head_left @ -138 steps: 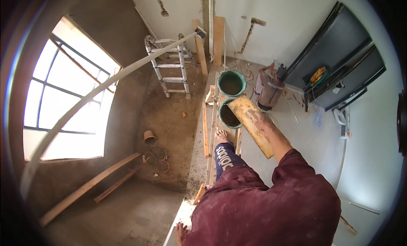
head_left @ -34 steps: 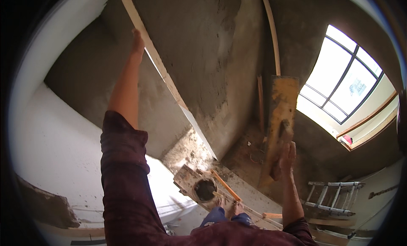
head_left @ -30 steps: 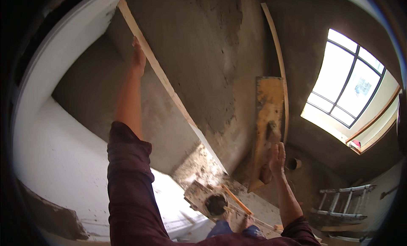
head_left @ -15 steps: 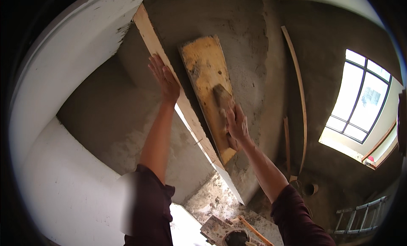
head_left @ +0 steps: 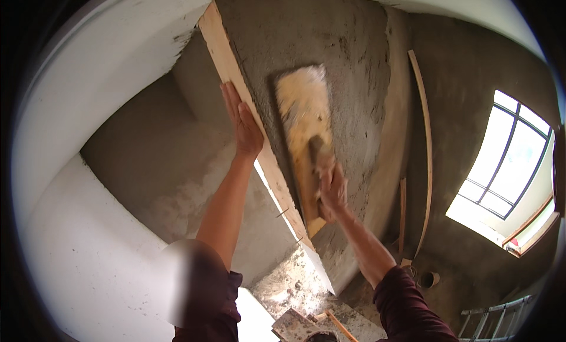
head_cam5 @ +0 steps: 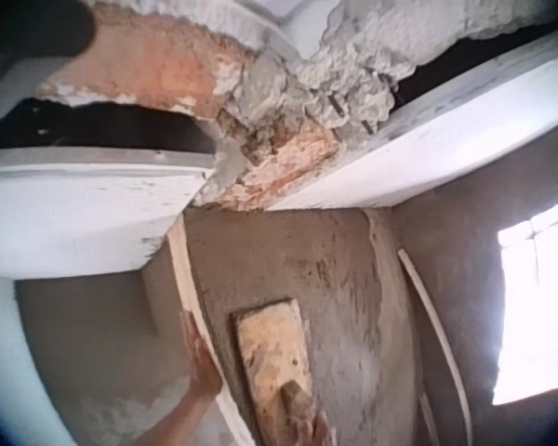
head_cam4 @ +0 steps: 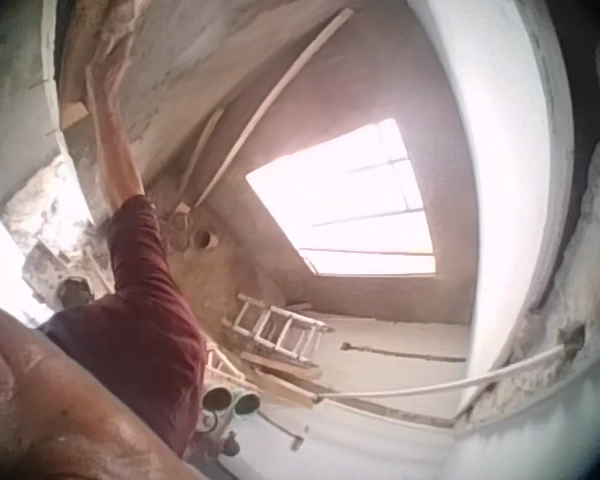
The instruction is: The person uses a wooden float to smooth wet plaster on a beam, then uses a hammer to remove a wooden board from the wall.
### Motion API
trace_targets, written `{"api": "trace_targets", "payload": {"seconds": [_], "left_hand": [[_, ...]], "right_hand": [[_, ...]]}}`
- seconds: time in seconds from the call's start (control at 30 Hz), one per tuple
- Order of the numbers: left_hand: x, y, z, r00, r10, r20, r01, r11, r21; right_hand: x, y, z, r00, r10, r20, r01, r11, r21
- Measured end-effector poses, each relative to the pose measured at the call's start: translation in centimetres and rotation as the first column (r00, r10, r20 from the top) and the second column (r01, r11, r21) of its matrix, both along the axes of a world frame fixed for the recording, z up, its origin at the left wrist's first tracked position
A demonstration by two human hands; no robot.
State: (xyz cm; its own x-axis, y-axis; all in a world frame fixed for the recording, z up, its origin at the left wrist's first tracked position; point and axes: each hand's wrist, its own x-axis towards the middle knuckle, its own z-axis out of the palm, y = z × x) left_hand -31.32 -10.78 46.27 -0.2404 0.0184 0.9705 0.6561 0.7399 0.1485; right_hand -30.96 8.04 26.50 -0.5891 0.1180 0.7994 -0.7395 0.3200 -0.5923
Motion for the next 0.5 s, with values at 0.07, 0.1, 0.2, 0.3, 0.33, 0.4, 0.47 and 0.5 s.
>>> {"api": "trace_targets", "payload": {"seconds": [0.07, 0.1, 0.2, 0.3, 0.33, 0.4, 0.47, 0.5], "left_hand": [[-0.1, -0.2, -0.2, 1.0, -0.02, 0.003, 0.02, 1.0, 0.013], [0.2, -0.6, 0.0, 1.0, -0.005, -0.003, 0.005, 1.0, 0.007], [0.4, -0.2, -0.2, 1.0, 0.018, 0.007, -0.018, 1.0, 0.005], [0.7, -0.2, -0.1, 0.996, 0.065, 0.062, -0.065, 0.998, 0.0], [0.6, -0.6, -0.1, 0.997, 0.072, 0.031, -0.072, 0.997, -0.024], [0.3, -0.5, -0.2, 0.999, 0.052, 0.01, -0.052, 0.998, -0.035], [0.4, -0.6, -0.3, 1.0, 0.006, 0.026, -0.005, 1.0, -0.024], [0.3, -0.4, -0.3, 1.0, 0.009, 0.014, -0.009, 1.0, -0.022]], "right_hand": [[1.1, -0.4, 1.7, 0.977, 0.171, 0.127, -0.156, 0.981, -0.119], [1.6, -0.9, 4.9, 0.972, 0.199, 0.124, -0.182, 0.973, -0.142], [0.0, 0.9, 10.7, 0.977, 0.176, 0.118, -0.163, 0.98, -0.117], [-0.2, 0.8, 9.9, 0.966, 0.194, 0.173, -0.166, 0.973, -0.161], [0.1, 0.4, 8.1, 0.955, 0.211, 0.21, -0.171, 0.966, -0.193], [1.9, 0.3, 3.2, 0.969, 0.231, 0.086, -0.216, 0.964, -0.158], [3.3, 0.0, 0.9, 0.967, 0.229, 0.108, -0.22, 0.971, -0.093], [3.7, -0.1, 0.7, 0.966, 0.229, 0.123, -0.223, 0.973, -0.067]]}}
